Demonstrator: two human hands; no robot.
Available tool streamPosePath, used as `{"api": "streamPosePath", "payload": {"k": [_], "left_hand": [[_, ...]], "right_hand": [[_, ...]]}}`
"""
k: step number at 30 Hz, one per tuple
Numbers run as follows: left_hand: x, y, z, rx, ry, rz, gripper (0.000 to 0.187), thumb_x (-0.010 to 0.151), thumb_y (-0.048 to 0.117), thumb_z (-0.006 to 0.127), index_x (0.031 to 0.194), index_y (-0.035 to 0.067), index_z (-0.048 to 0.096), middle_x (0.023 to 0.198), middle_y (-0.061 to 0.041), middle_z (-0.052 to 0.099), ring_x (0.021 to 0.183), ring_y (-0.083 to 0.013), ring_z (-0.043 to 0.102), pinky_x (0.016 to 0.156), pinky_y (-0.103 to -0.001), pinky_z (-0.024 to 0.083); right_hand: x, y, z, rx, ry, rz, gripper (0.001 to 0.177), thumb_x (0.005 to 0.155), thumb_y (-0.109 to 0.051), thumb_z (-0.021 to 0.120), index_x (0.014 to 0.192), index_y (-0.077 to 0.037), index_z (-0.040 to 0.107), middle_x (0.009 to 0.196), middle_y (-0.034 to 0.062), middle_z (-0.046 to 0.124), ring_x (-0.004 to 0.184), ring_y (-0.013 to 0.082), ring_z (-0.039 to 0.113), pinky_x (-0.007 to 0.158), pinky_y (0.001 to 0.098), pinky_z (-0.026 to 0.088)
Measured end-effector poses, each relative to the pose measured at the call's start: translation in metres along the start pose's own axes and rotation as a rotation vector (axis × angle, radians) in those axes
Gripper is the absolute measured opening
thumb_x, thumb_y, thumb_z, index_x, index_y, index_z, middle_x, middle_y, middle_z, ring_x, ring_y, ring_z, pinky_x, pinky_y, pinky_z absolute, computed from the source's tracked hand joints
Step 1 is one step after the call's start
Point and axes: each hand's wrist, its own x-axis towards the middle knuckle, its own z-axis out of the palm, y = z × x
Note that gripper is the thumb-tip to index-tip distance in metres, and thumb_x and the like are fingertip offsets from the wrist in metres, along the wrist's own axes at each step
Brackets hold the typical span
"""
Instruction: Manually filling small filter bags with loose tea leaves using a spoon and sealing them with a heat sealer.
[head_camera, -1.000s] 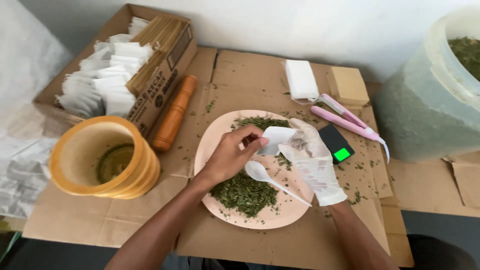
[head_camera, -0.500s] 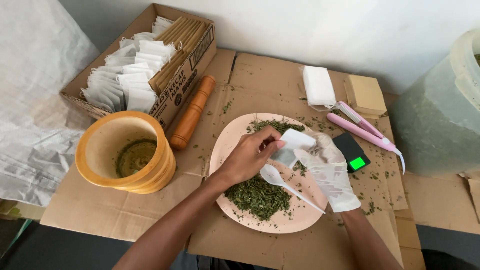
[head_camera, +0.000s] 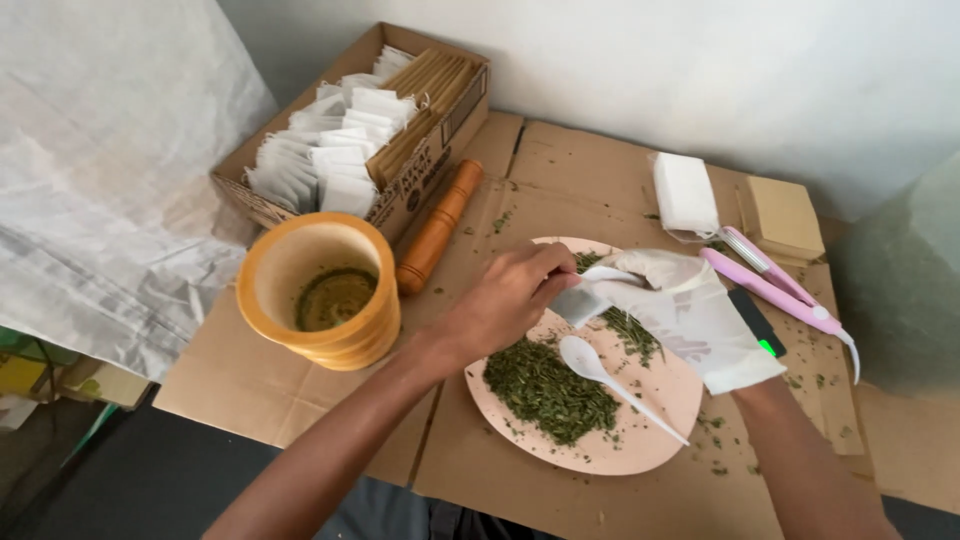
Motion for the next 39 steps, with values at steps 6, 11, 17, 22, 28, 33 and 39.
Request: {"api": "streamPosePath", "payload": {"k": [6, 11, 17, 22, 28, 33, 39], "left_hand": [[0.006, -0.010, -0.110, 0.498, 0.016, 0.143, 0.012, 0.105, 0.008, 0.069, 0.115, 0.004, 0.076, 0.100, -0.021, 0.078, 0.095, -0.0431, 0.076, 0.085, -0.054, 0.062], [0.010, -0.043, -0.209, 0.339, 0.016, 0.030, 0.006, 0.106, 0.002, 0.074, 0.108, 0.004, 0.079, 0.097, -0.015, 0.079, 0.097, -0.0376, 0.077, 0.092, -0.049, 0.060], [-0.010, -0.090, -0.264, 0.477, -0.012, -0.228, 0.010, 0.104, 0.011, 0.078, 0.094, 0.013, 0.077, 0.088, -0.005, 0.078, 0.090, -0.0276, 0.075, 0.087, -0.045, 0.059], [-0.020, -0.141, -0.275, 0.506, -0.123, -0.397, 0.005, 0.098, 0.015, 0.080, 0.096, 0.015, 0.084, 0.090, -0.009, 0.083, 0.092, -0.0325, 0.078, 0.086, -0.048, 0.059], [-0.031, -0.187, -0.272, 0.618, -0.252, -0.467, 0.010, 0.091, 0.026, 0.084, 0.094, 0.018, 0.088, 0.091, -0.012, 0.081, 0.096, -0.0378, 0.076, 0.088, -0.046, 0.060], [-0.033, -0.198, -0.268, 0.680, -0.372, -0.517, 0.046, 0.077, 0.046, 0.094, 0.112, 0.021, 0.078, 0.102, -0.008, 0.067, 0.113, -0.0355, 0.063, 0.097, -0.046, 0.055], [-0.026, -0.220, -0.264, 0.683, -0.452, -0.592, 0.089, 0.072, 0.051, 0.094, 0.147, 0.018, 0.057, 0.120, -0.007, 0.055, 0.129, -0.0342, 0.048, 0.114, -0.049, 0.041]], "right_hand": [[0.039, -0.103, 0.129, -0.498, -0.221, -0.131, 0.024, 0.098, -0.016, 0.076, 0.119, -0.006, 0.083, 0.093, 0.0084, 0.092, 0.038, 0.0026, 0.043, 0.029, 0.0181, 0.030], [0.113, -0.118, 0.209, -0.973, -0.074, -0.206, 0.015, 0.086, -0.046, 0.074, 0.085, -0.032, 0.078, 0.067, -0.0090, 0.073, 0.083, 0.0181, 0.078, 0.081, 0.0433, 0.057], [0.211, -0.063, 0.262, -0.896, -0.158, -0.339, 0.037, 0.090, -0.034, 0.084, 0.125, -0.024, 0.084, 0.118, 0.0129, 0.083, 0.120, 0.0391, 0.077, 0.101, 0.0533, 0.062], [0.248, -0.031, 0.290, -1.136, -0.257, -0.288, 0.033, 0.086, -0.044, 0.083, 0.116, -0.030, 0.086, 0.115, 0.0070, 0.084, 0.120, 0.0387, 0.076, 0.105, 0.0519, 0.061], [0.263, 0.001, 0.330, -1.402, -0.339, -0.292, 0.036, 0.093, -0.038, 0.070, 0.122, -0.019, 0.083, 0.119, 0.0157, 0.082, 0.123, 0.0380, 0.075, 0.107, 0.0522, 0.061], [0.274, 0.028, 0.339, -1.420, -0.344, -0.287, 0.037, 0.095, -0.037, 0.067, 0.123, -0.018, 0.082, 0.121, 0.0162, 0.081, 0.125, 0.0390, 0.073, 0.107, 0.0539, 0.058], [0.286, 0.050, 0.337, -1.445, -0.348, -0.308, 0.038, 0.098, -0.036, 0.064, 0.126, -0.017, 0.081, 0.125, 0.0170, 0.079, 0.129, 0.0405, 0.070, 0.108, 0.0565, 0.055]]}}
